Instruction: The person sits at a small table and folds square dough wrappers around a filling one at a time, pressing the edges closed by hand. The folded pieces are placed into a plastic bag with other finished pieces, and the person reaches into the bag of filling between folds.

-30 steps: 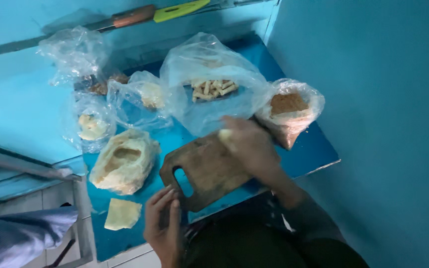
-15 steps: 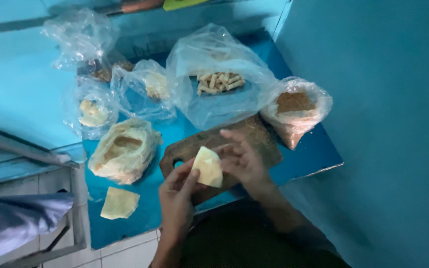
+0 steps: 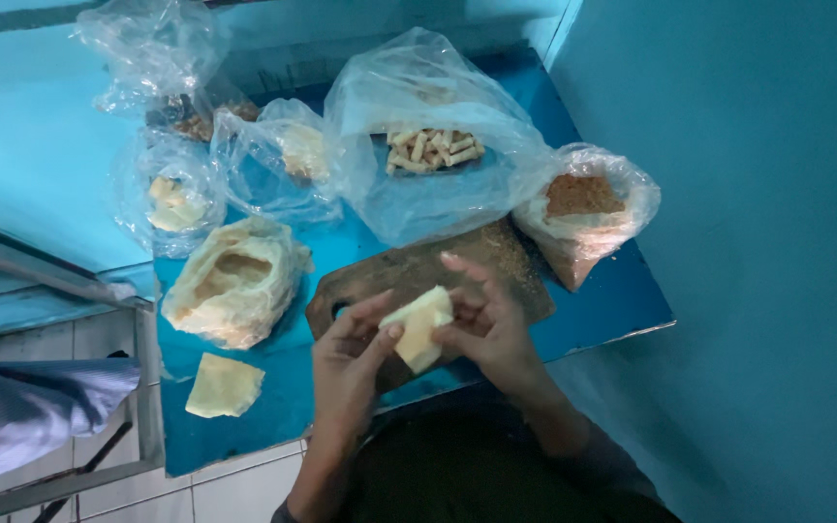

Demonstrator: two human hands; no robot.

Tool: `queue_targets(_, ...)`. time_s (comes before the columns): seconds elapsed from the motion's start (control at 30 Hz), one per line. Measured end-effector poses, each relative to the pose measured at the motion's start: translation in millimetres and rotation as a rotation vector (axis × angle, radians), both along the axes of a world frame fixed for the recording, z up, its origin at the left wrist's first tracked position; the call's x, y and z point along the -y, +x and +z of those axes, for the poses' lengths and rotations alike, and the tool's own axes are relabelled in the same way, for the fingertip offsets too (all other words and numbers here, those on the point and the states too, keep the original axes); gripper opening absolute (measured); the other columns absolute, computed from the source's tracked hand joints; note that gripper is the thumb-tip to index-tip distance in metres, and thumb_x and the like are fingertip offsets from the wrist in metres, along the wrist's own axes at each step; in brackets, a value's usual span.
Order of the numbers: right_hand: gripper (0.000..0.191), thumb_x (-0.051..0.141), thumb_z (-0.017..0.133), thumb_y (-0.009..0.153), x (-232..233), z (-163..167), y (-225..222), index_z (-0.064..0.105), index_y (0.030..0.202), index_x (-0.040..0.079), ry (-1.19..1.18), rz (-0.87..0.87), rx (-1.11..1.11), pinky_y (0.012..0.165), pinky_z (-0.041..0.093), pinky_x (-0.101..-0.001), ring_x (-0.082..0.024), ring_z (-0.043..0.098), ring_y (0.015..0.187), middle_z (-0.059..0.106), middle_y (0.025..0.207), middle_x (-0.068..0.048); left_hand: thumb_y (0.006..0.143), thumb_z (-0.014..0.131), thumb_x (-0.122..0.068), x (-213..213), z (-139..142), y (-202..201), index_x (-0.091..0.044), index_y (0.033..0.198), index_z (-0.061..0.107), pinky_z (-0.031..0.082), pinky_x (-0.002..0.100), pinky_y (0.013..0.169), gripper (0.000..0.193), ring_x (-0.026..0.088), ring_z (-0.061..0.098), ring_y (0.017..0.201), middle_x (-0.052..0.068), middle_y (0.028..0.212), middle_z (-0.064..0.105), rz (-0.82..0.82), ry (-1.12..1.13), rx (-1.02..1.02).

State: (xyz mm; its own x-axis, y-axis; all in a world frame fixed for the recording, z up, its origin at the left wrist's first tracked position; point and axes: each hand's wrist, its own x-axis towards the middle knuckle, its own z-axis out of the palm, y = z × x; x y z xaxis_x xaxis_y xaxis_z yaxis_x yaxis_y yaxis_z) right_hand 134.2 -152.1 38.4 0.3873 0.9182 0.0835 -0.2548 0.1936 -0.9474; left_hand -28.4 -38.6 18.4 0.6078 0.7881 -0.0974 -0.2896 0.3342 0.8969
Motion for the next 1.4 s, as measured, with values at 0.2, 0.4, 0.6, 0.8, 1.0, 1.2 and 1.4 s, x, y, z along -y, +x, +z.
queue_targets(0.2,0.057,-0.004,0.067,0.097,-10.7,-20.4,0.6,0.05,0.151,0.008,-0.027,-0.251,0.102,0.085,0.056,-0.0306,-0.017,0.067,0.098,0.069,0.107,-0.013,0.085,0.073,0.002,13.8,5.0,8.8,0.001,0.139,0.058,0.057,0.031,0.09,0.056,0.016,0.069,0.105,0.01,0.119,0.072,-0.007,-0.051,0.094)
queue_targets(0.4,0.046,0.009,0.073,0.093,-5.5,24.6,12.7,0.057,0.137,0.007,0.028,-0.56,0.889,0.087,0.06,-0.0338,-0.027,0.071,0.106,0.07,0.121,-0.016,0.089,0.07,0.0,2.1,14.8,0.0,0.002,0.142,0.055,0.061,0.032,0.083,0.055,0.018,0.073,0.099,0.016,0.113,0.075,0.036,-0.117,0.035)
queue_targets(0.6,0.027,0.006,0.074,0.091,1.5,47.3,17.0,0.067,0.118,0.009,0.504,0.067,1.447,0.093,0.063,-0.041,-0.032,0.077,0.112,0.075,0.119,-0.01,0.1,0.065,-0.012,-12.6,11.7,-4.6,0.0,0.148,0.048,0.057,0.031,0.071,0.053,0.019,0.071,0.088,0.018,0.107,0.072,-0.092,-0.111,0.115)
queue_targets(0.8,0.03,0.006,0.08,0.088,-13.6,-2.4,-1.9,0.072,0.117,0.008,0.074,-0.319,0.845,0.083,0.064,-0.0323,-0.021,0.077,0.099,0.078,0.112,-0.008,0.101,0.059,-0.02,0.1,2.4,1.0,0.0,0.136,0.048,0.059,0.031,0.081,0.042,0.021,0.075,0.093,0.018,0.112,0.077,0.047,-0.127,0.131)
queue_targets(1.0,0.031,0.003,0.076,0.09,-7.2,-23.3,-7.3,0.071,0.121,0.007,0.028,-0.227,0.556,0.089,0.062,-0.0293,-0.015,0.074,0.107,0.077,0.118,-0.007,0.09,0.072,0.001,26.2,-7.8,4.8,0.004,0.122,0.069,0.058,0.029,0.093,0.032,0.016,0.072,0.103,0.011,0.113,0.075,0.153,0.182,0.003)
queue_targets(1.2,0.04,0.002,0.079,0.086,-4.6,-17.5,-7.4,0.065,0.124,0.005,-0.057,-0.215,0.498,0.084,0.064,-0.0313,-0.018,0.077,0.098,0.078,0.105,-0.011,0.091,0.073,0.002,33.7,-16.9,3.2,0.004,0.111,0.074,0.056,0.026,0.086,0.02,0.011,0.068,0.097,0.006,0.106,0.072,0.178,0.246,-0.012)
queue_targets(1.4,0.059,0.002,0.078,0.087,-0.9,-16.9,-10.1,0.047,0.137,0.007,0.033,-0.173,0.539,0.085,0.065,-0.032,-0.021,0.077,0.101,0.076,0.108,-0.014,0.094,0.071,-0.003,29.4,-20.2,0.9,0.005,0.101,0.076,0.053,0.024,0.081,0.011,0.01,0.067,0.091,0.008,0.101,0.075,0.23,0.321,-0.071)
